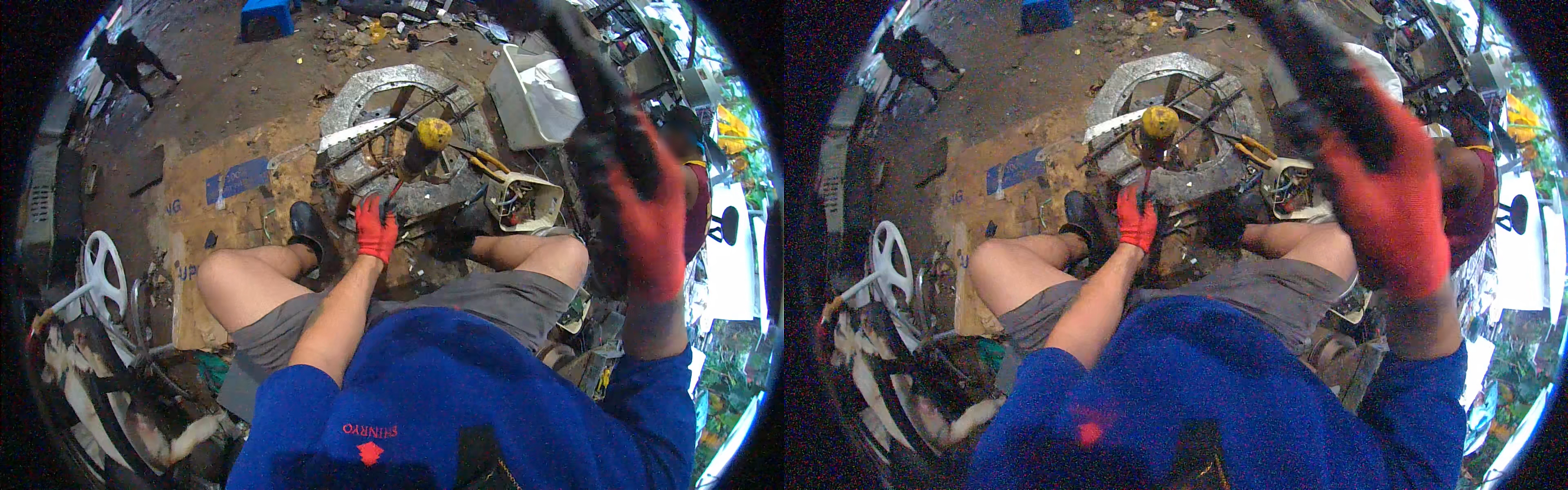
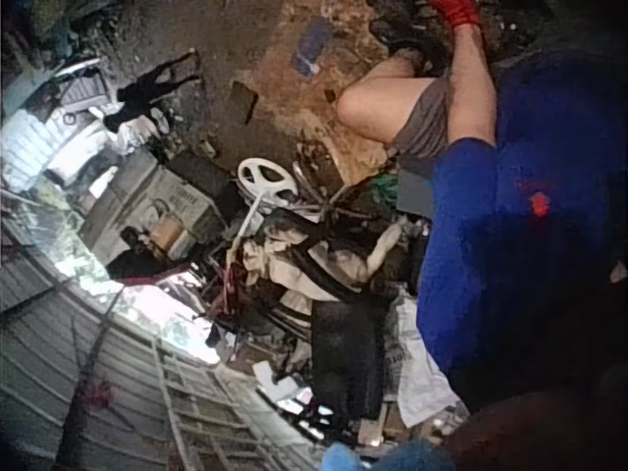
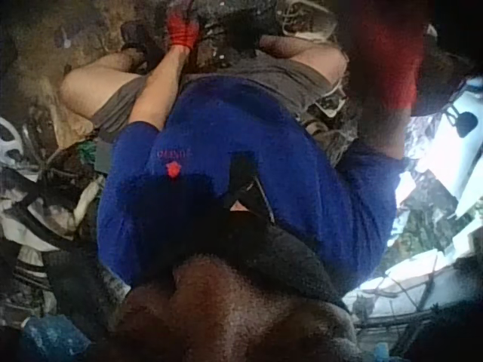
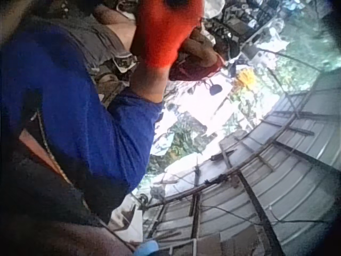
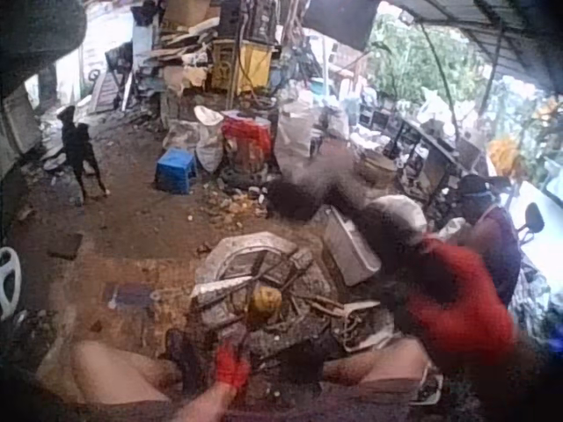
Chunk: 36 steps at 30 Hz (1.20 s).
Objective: The person sits on the floor and uses a screwdriver to disassemble a small electronic component. They remove screws, separate the casing, and manipulate the internal wires and parts with their gloved hands.
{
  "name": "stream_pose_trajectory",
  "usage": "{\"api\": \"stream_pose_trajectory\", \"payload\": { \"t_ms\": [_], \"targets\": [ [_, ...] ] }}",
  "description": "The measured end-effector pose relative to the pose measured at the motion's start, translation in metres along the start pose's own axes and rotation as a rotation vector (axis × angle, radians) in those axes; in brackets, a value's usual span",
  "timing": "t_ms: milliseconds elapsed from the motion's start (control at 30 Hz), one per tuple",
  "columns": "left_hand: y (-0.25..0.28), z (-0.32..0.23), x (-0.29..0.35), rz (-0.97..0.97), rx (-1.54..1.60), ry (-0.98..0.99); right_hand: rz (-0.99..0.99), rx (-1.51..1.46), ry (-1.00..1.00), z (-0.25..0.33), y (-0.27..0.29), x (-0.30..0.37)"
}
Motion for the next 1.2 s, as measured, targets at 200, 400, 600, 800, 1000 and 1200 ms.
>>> {"api": "stream_pose_trajectory", "payload": {
  "t_ms": [200, 400, 600, 800, 1000, 1200],
  "targets": [
    [-0.006, 0.003, -0.001, -0.032, -0.064, -0.099, 0.114, -0.02, -0.014, -0.001, -0.009, 0.009],
    [0.0, -0.001, 0.0, -0.02, -0.046, -0.041, 0.194, -0.05, -0.017, -0.015, -0.031, 0.012],
    [-0.003, -0.003, -0.004, -0.017, -0.033, -0.045, 0.199, 0.142, 0.084, -0.03, -0.04, 0.021],
    [-0.004, 0.01, 0.003, 0.026, -0.097, -0.033, 0.108, 0.02, -0.143, -0.011, -0.009, 0.004],
    [-0.005, 0.0, 0.0, 0.047, -0.002, -0.089, 0.205, 0.243, -0.072, -0.038, -0.027, 0.028],
    [0.001, 0.0, -0.001, 0.024, -0.076, -0.029, -0.052, 0.021, -0.204, -0.014, -0.001, 0.007]
  ]
}}
Point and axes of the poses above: each hand's wrist, its own x-axis away from the middle knuckle, its own y-axis out of the back of the hand, z = x × y, the point moved 3 cm from there along -x, towards the middle knuckle, and after that the axes turned 12 degrees about z, right-handed, at the moved point
